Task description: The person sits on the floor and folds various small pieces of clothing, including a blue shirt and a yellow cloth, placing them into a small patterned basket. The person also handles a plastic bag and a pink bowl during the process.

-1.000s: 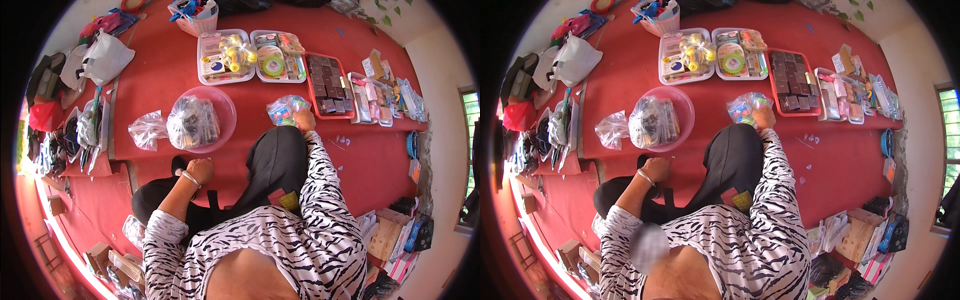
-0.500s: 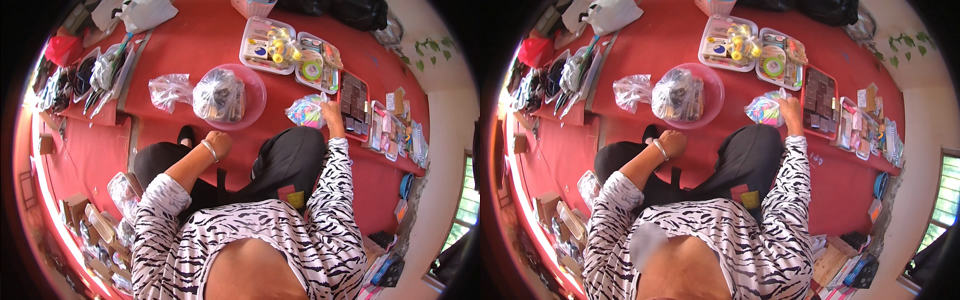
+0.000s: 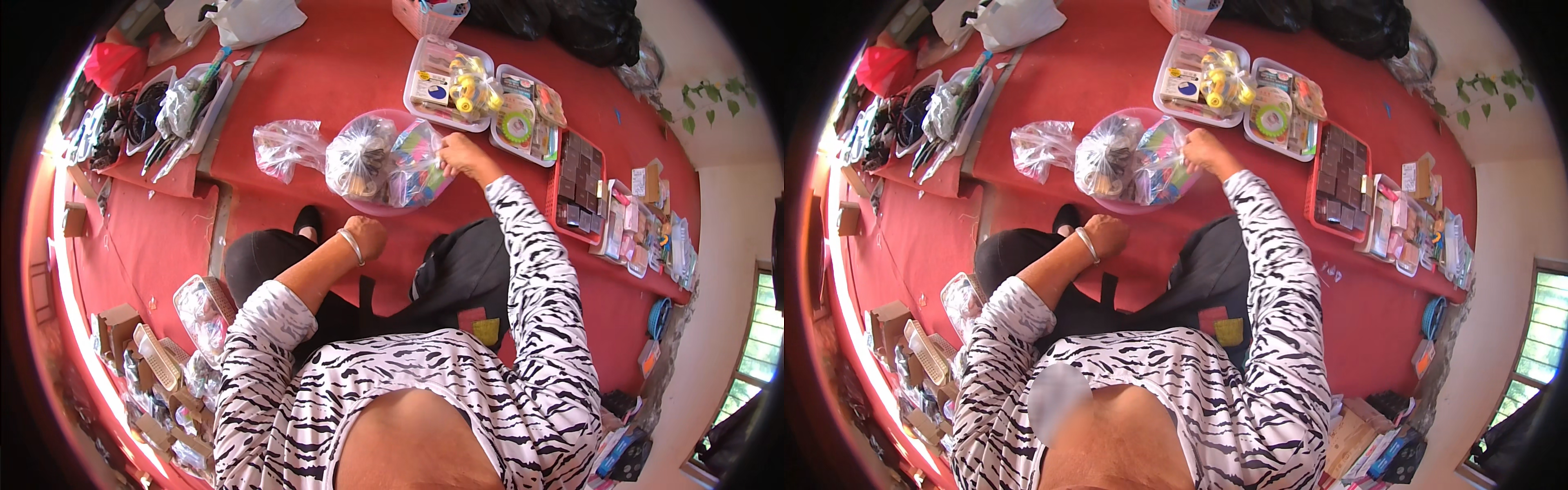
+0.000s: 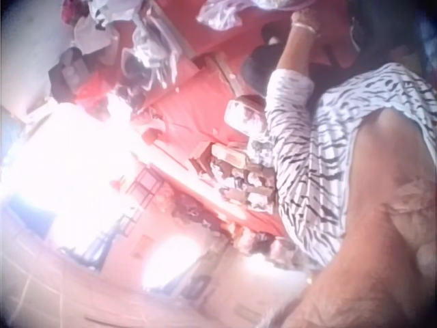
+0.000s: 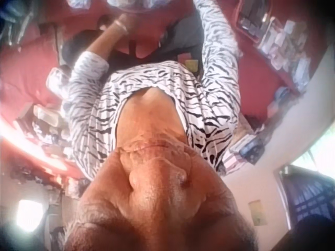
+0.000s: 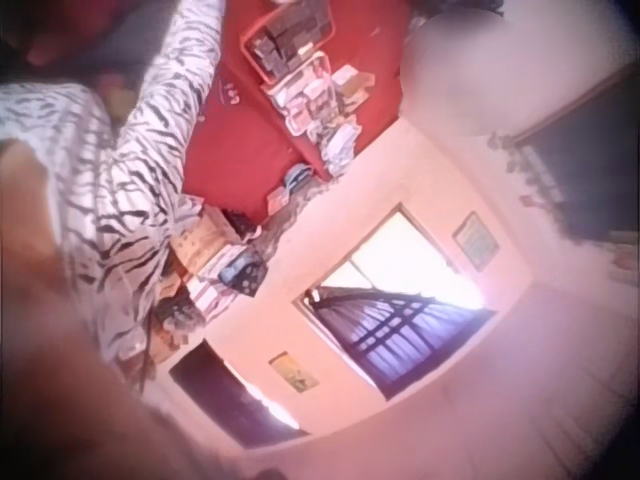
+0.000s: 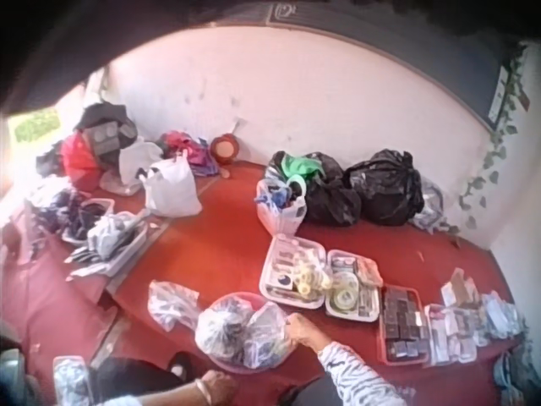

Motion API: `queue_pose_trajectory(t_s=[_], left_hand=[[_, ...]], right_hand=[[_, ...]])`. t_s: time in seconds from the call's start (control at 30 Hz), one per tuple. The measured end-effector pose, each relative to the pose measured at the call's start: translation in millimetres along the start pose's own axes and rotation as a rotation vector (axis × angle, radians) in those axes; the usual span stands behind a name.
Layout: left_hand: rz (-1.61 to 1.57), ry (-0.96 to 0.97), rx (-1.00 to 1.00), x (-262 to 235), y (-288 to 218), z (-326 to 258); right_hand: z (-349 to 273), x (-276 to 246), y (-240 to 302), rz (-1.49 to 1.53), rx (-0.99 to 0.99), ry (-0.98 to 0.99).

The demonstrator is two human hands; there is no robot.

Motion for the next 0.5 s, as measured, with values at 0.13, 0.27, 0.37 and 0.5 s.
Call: queue_pose_trajectory(t_s=[0.13, 0.27, 0.37, 0.5], left_hand=[[0.001, -0.02, 0.03, -0.4, -1.3, -0.9], [0.026, -0.152, 0.106, 3.7, -0.3, 2.4], [0.014, -0.044, 0.069, 0.1, -2.8, 3.5], [0.056, -0.196, 0.112, -2.0, -1.0, 2.2]], right_hand=[[11.3, 8.0, 11.9, -0.019, 0.062, -0.098], [9.3, 11.3, 8.6, -0.029, 0.001, -0.049], [23.0, 10.1, -12.1, -0.079, 0.004, -0.072], [7.1, 4.6, 25.8, -0.343, -0.376, -0.304]])
Point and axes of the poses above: each hand's wrist, its own z-axis towards the middle knuckle, its own x-axis out of the palm, y = z × x, the point moved 8 cm from there along z, towards the middle knuckle, and after that the axes turned 15 degrees about x, right-handed, at the moved point
